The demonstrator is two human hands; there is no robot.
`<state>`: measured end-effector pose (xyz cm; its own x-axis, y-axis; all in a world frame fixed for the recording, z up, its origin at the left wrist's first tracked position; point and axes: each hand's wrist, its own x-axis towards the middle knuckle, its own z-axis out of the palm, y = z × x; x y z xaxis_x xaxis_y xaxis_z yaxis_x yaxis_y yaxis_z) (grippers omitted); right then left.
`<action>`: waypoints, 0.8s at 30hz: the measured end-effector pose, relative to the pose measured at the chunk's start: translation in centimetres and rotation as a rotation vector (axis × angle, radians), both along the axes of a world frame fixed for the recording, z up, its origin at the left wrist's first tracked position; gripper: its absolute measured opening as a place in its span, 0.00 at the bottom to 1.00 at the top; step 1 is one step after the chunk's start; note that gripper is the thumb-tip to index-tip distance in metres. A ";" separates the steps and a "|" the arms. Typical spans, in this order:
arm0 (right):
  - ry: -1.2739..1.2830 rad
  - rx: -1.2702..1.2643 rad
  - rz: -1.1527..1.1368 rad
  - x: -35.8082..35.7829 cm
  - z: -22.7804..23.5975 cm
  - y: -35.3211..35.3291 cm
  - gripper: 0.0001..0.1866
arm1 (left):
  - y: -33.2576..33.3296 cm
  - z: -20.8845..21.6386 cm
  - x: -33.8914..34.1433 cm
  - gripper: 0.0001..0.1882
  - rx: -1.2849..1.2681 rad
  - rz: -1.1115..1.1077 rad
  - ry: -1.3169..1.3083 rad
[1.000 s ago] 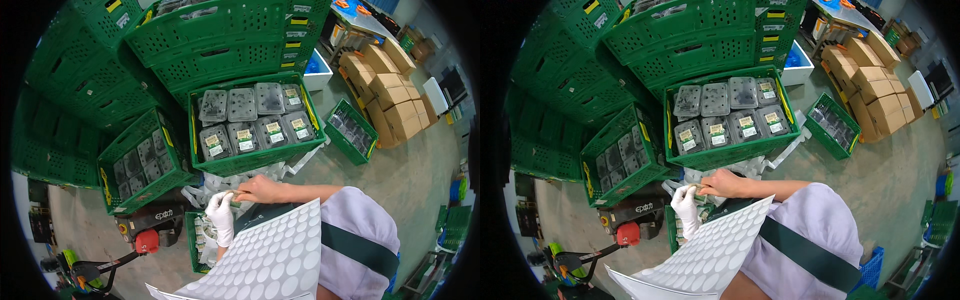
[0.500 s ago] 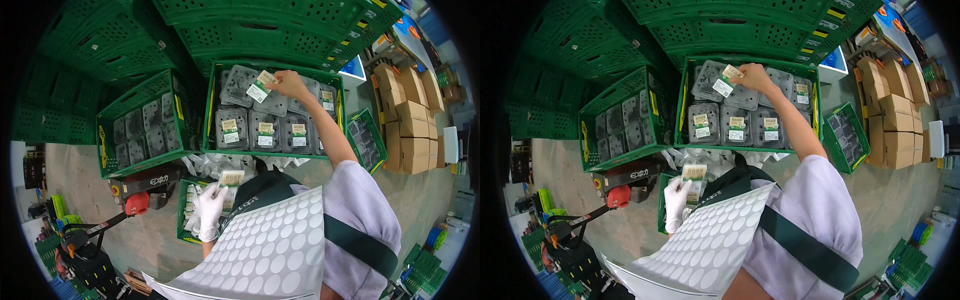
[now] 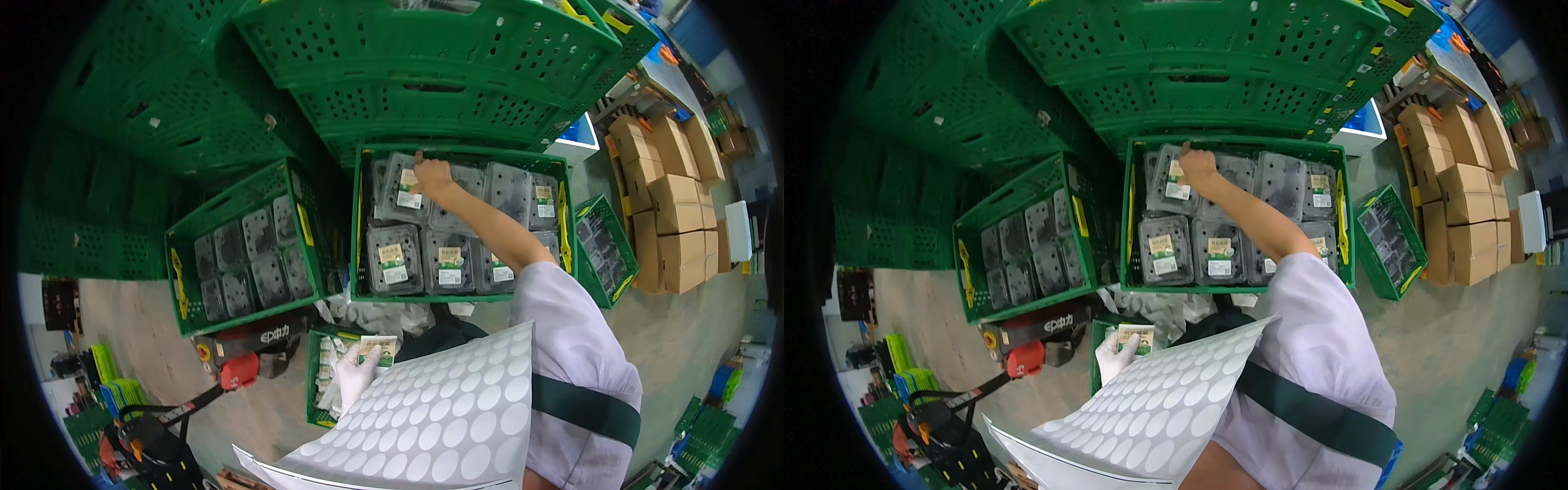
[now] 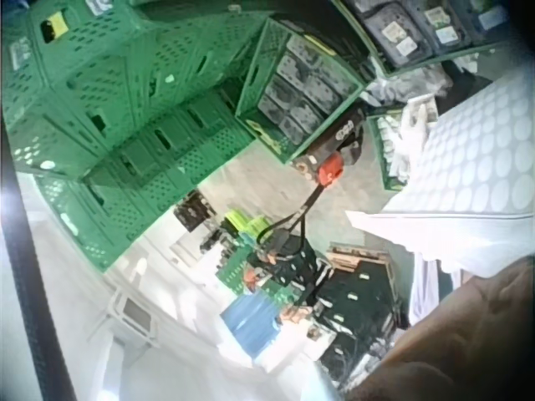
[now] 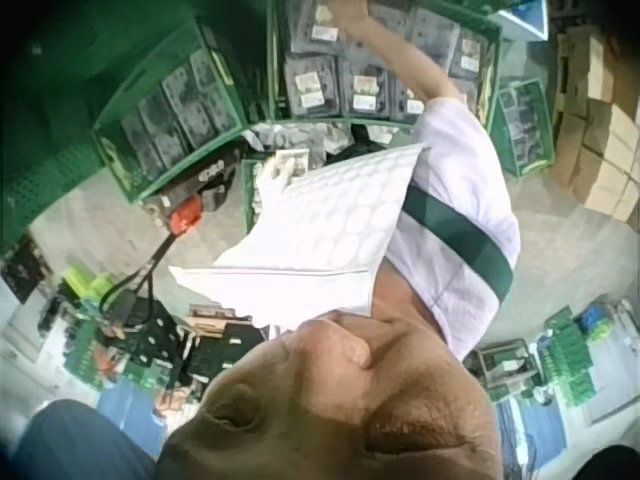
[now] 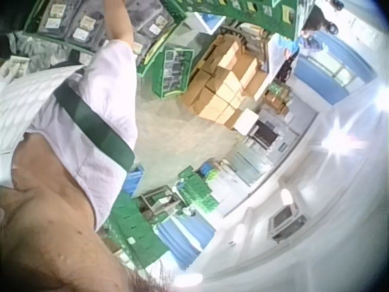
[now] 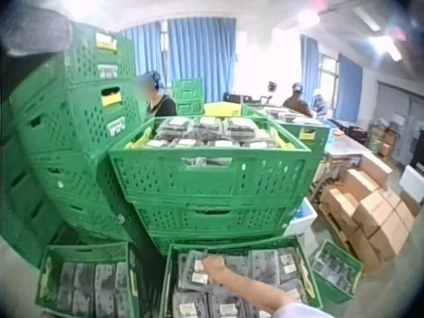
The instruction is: The person applies labels to plastic containers of blueberries by hand, peeling individual labels from a sheet and sticking them onto the lids of the containers inside green plastic crates.
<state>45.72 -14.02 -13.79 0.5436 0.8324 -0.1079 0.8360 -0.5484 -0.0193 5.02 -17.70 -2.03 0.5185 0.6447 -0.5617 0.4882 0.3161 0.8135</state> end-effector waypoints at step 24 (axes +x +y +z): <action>-1.205 1.139 0.131 22.1 28.4 -8.7 0.19 | 2.3 0.4 6.7 0.07 0.087 0.076 -0.207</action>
<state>67.82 -22.74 14.59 -0.2167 0.2283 0.9492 0.7041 -0.6369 0.3140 11.72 -15.37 -1.59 0.5653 0.7273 -0.3893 0.2859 0.2700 0.9194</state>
